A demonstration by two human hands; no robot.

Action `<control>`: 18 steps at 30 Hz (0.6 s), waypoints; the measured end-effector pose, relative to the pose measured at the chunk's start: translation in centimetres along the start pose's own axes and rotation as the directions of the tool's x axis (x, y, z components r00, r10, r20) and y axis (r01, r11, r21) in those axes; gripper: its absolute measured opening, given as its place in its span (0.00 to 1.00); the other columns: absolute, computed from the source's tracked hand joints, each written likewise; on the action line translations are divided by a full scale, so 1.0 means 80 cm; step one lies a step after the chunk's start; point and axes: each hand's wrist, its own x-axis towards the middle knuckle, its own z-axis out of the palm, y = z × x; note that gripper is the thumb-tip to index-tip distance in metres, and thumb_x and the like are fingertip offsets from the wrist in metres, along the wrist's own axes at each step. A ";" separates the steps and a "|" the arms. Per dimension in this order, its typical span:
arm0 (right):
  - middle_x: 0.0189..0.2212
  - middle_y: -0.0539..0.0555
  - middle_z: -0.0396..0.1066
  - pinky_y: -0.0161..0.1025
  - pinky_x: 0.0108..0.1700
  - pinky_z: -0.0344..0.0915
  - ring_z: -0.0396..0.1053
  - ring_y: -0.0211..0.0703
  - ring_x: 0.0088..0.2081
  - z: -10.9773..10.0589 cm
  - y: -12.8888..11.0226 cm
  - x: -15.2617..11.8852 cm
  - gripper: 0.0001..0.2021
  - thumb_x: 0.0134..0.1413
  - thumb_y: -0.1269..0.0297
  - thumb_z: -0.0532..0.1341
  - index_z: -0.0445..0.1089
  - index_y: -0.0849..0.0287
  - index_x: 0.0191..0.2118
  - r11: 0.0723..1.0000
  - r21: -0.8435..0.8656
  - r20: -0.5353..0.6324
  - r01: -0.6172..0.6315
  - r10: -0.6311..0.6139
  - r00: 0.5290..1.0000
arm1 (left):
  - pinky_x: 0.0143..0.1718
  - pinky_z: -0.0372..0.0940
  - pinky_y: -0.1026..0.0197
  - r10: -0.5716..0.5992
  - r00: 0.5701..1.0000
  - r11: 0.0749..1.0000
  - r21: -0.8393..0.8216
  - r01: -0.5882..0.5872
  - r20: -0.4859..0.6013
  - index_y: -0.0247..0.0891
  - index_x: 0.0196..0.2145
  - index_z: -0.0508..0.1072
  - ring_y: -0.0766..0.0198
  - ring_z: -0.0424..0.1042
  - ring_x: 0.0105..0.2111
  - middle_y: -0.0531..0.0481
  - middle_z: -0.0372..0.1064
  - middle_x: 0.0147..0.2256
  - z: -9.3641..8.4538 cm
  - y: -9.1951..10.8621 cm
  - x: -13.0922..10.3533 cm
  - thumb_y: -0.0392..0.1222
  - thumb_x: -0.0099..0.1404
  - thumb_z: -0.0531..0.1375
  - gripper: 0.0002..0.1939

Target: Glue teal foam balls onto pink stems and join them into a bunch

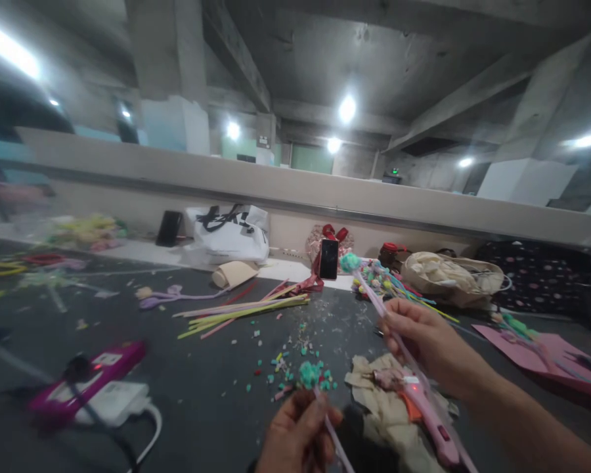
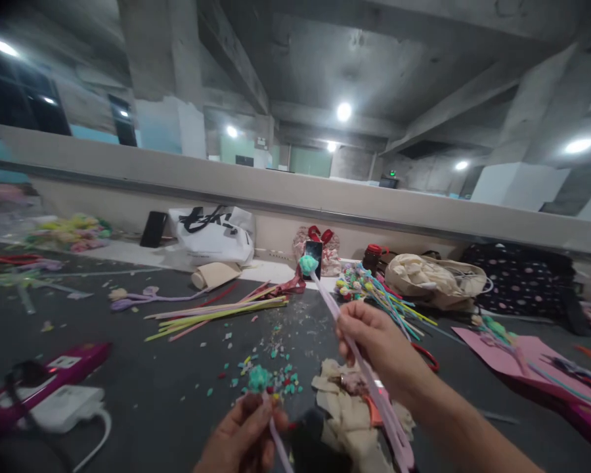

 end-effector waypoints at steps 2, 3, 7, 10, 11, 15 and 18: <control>0.16 0.45 0.61 0.27 0.16 0.53 0.55 0.29 0.14 0.023 0.008 -0.034 0.10 0.47 0.58 0.57 0.59 0.59 0.25 0.967 0.230 0.083 -0.110 0.093 0.992 | 0.08 0.45 0.76 0.061 0.998 0.998 0.017 -0.061 -0.001 0.36 0.27 0.65 0.76 0.58 0.08 0.52 0.70 0.17 0.003 0.009 -0.010 0.47 0.40 0.65 0.18; 0.15 0.44 0.61 0.26 0.16 0.52 0.54 0.28 0.13 0.032 0.014 -0.049 0.10 0.47 0.59 0.58 0.60 0.59 0.25 0.944 0.304 0.088 -0.126 0.104 0.991 | 0.07 0.45 0.75 0.095 0.995 0.995 0.044 -0.095 0.000 0.36 0.27 0.65 0.76 0.56 0.08 0.53 0.70 0.18 0.005 0.012 -0.016 0.47 0.42 0.64 0.17; 0.15 0.45 0.62 0.24 0.15 0.53 0.56 0.26 0.13 0.062 0.049 -0.094 0.12 0.44 0.57 0.60 0.61 0.61 0.24 0.880 0.463 0.064 -0.107 0.087 0.994 | 0.09 0.45 0.76 0.185 0.981 0.973 0.132 -0.191 0.051 0.35 0.27 0.67 0.79 0.55 0.09 0.54 0.68 0.18 0.009 0.015 -0.032 0.46 0.47 0.61 0.13; 0.13 0.45 0.62 0.24 0.14 0.53 0.56 0.27 0.11 0.075 0.078 -0.114 0.15 0.43 0.53 0.60 0.60 0.60 0.25 0.855 0.502 0.068 -0.132 0.114 0.991 | 0.10 0.45 0.76 0.173 0.980 0.961 0.203 -0.190 0.100 0.35 0.25 0.67 0.79 0.55 0.10 0.55 0.67 0.16 0.004 0.011 -0.032 0.45 0.47 0.62 0.12; 0.12 0.44 0.62 0.24 0.14 0.53 0.56 0.27 0.11 0.078 0.086 -0.119 0.15 0.43 0.52 0.60 0.60 0.60 0.25 0.855 0.501 0.050 -0.139 0.132 0.990 | 0.11 0.45 0.76 0.166 0.980 0.957 0.222 -0.187 0.110 0.35 0.26 0.67 0.79 0.54 0.10 0.56 0.67 0.16 0.001 0.011 -0.031 0.45 0.47 0.62 0.11; 0.10 0.43 0.61 0.25 0.15 0.52 0.56 0.27 0.11 0.088 0.111 -0.128 0.18 0.40 0.47 0.59 0.59 0.59 0.24 0.918 0.376 -0.095 -0.126 0.173 0.980 | 0.12 0.46 0.77 0.169 0.979 0.950 0.247 -0.193 0.116 0.35 0.27 0.67 0.80 0.55 0.11 0.57 0.66 0.17 -0.007 0.010 -0.028 0.45 0.49 0.61 0.11; 0.10 0.43 0.60 0.25 0.14 0.51 0.54 0.28 0.10 0.091 0.124 -0.125 0.20 0.39 0.45 0.57 0.58 0.59 0.23 0.953 0.266 -0.169 -0.143 0.192 0.967 | 0.11 0.45 0.76 0.122 0.975 0.951 0.260 -0.168 0.184 0.34 0.25 0.67 0.80 0.55 0.11 0.56 0.66 0.17 -0.007 0.007 -0.030 0.46 0.50 0.60 0.11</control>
